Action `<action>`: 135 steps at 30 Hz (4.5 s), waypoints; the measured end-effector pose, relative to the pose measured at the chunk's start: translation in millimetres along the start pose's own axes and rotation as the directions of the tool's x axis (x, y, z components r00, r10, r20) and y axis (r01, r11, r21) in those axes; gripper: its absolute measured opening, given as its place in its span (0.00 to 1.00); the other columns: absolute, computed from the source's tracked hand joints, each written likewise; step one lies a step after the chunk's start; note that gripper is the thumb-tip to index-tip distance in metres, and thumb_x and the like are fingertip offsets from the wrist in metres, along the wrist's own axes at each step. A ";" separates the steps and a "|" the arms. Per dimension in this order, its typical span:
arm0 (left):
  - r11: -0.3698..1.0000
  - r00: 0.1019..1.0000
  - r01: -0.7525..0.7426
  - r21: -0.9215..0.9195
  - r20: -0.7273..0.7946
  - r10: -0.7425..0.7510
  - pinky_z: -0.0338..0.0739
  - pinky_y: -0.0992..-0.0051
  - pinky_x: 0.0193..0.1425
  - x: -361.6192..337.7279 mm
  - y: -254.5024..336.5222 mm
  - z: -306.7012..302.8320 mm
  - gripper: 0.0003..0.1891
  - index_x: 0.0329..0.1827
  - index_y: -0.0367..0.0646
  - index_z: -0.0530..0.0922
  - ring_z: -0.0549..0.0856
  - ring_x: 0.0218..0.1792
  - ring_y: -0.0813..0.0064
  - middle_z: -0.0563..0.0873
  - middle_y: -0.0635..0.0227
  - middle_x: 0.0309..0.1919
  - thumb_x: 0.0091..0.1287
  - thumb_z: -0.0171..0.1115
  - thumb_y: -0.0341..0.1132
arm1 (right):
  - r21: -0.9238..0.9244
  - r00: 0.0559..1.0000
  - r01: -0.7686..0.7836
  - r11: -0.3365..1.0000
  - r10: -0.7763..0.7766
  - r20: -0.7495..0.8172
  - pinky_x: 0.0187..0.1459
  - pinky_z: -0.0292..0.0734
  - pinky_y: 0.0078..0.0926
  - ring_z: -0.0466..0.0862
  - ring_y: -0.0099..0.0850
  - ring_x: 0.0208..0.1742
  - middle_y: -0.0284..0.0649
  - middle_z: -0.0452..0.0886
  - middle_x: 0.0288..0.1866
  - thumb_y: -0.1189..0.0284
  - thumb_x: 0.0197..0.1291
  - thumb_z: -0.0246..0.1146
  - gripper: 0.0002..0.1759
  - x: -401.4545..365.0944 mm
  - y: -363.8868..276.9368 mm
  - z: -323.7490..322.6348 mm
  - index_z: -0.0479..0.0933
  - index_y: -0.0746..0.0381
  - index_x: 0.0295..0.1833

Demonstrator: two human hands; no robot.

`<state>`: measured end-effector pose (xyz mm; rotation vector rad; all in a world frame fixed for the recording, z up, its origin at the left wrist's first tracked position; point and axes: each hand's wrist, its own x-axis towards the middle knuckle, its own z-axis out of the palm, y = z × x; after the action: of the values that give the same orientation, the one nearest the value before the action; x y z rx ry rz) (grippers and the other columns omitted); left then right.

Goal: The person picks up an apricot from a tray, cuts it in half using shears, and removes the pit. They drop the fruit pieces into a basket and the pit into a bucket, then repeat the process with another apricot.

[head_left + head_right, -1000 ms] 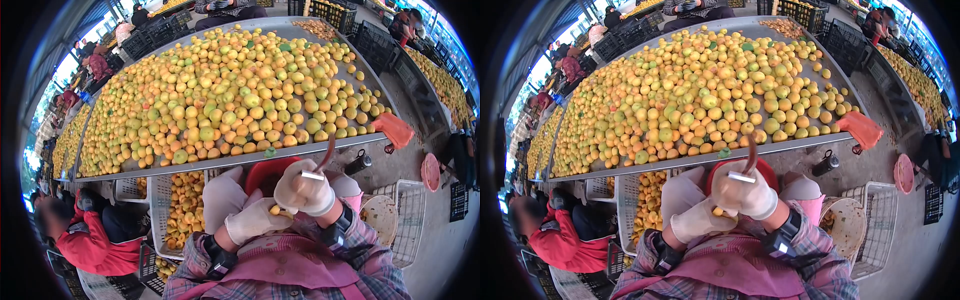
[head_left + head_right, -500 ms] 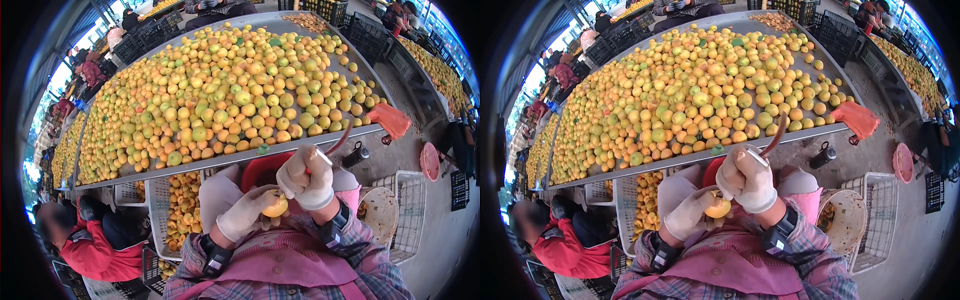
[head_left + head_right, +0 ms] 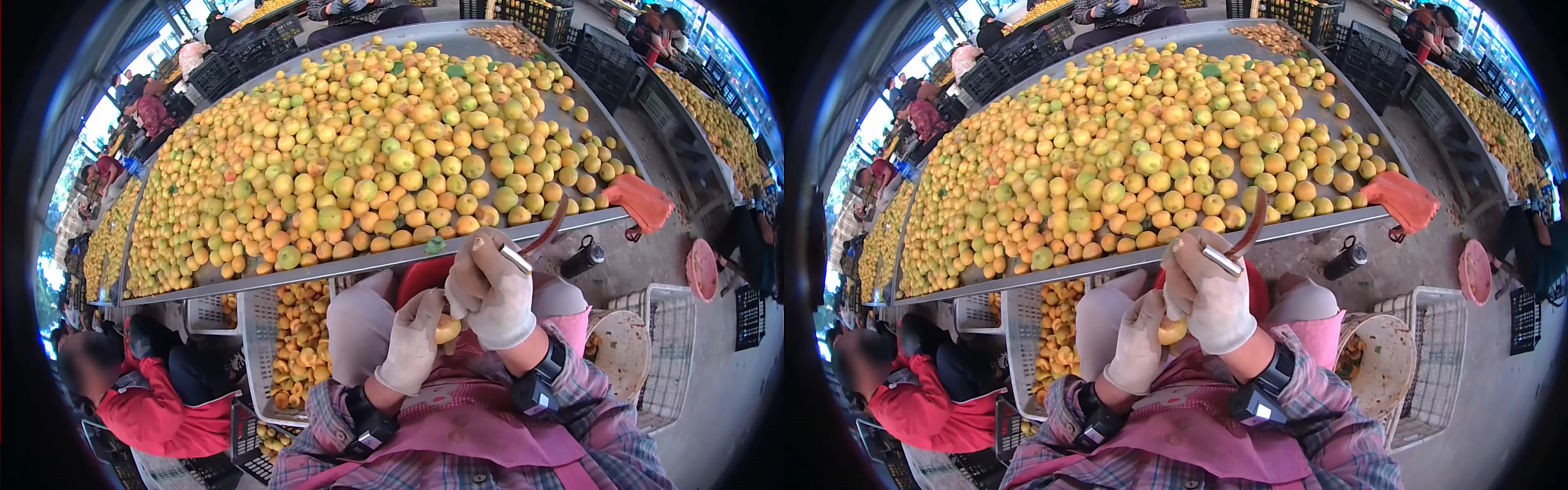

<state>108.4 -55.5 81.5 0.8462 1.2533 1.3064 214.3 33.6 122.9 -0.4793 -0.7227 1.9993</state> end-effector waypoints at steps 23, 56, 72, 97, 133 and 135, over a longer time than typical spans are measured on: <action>0.750 0.911 -0.386 0.537 0.351 0.218 0.78 0.61 0.49 -2.2 2.1 -18.9 0.37 0.68 0.30 0.60 0.84 0.46 0.47 0.84 0.53 0.43 0.57 0.69 0.31 | 0.205 0.961 -0.027 0.978 -0.031 0.275 0.19 0.55 0.24 0.56 0.22 0.13 0.28 0.57 0.15 0.64 0.73 0.53 0.18 -10.7 9.7 -13.7 0.64 0.59 0.29; 0.649 0.797 -0.363 0.669 -0.139 0.588 0.77 0.71 0.33 19.9 -0.1 -30.0 0.16 0.48 0.35 0.79 0.83 0.29 0.70 0.84 0.61 0.30 0.76 0.51 0.40 | -0.418 0.941 -0.332 0.846 0.329 -0.081 0.16 0.68 0.17 0.74 0.21 0.14 0.34 0.78 0.24 0.69 0.67 0.61 0.18 -13.6 31.9 -7.8 0.71 0.62 0.59; 0.985 0.954 0.020 0.169 -0.299 0.032 0.76 0.78 0.35 14.4 -9.9 -31.5 0.22 0.50 0.37 0.79 0.79 0.31 0.81 0.84 0.69 0.36 0.79 0.50 0.50 | -0.401 0.885 -0.464 0.789 0.424 -0.189 0.14 0.70 0.19 0.75 0.23 0.16 0.34 0.77 0.27 0.77 0.58 0.60 0.25 -14.0 44.5 -10.2 0.69 0.60 0.62; 0.673 0.822 0.152 0.724 -0.471 0.321 0.78 0.71 0.48 12.1 -7.3 -183.5 0.12 0.49 0.38 0.85 0.87 0.41 0.66 0.88 0.54 0.38 0.69 0.61 0.35 | -0.015 0.814 -0.544 0.839 0.522 -0.255 0.20 0.62 0.23 0.67 0.22 0.19 0.30 0.70 0.24 0.66 0.69 0.59 0.13 2.2 28.8 -94.7 0.74 0.55 0.56; -0.099 0.967 -0.122 0.988 0.141 0.211 0.79 0.51 0.30 242.9 -52.2 -4.5 0.14 0.52 0.51 0.76 0.86 0.30 0.51 0.83 0.54 0.40 0.63 0.59 0.39 | 0.127 0.806 -0.487 0.864 0.500 -0.317 0.24 0.69 0.29 0.70 0.27 0.22 0.33 0.70 0.23 0.69 0.68 0.58 0.13 5.6 1.4 -156.2 0.75 0.61 0.54; -0.082 0.966 -0.152 0.985 0.166 0.199 0.79 0.53 0.31 241.0 -55.3 -7.0 0.15 0.52 0.50 0.76 0.86 0.29 0.51 0.83 0.56 0.37 0.63 0.60 0.40 | 0.100 0.804 -0.487 0.868 0.490 -0.338 0.23 0.70 0.28 0.71 0.26 0.21 0.33 0.71 0.23 0.68 0.68 0.58 0.13 5.4 0.1 -150.5 0.75 0.61 0.55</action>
<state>75.0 169.2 -16.3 2.1359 2.2145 0.2047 300.2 83.1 9.5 -1.0825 -0.3817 2.2950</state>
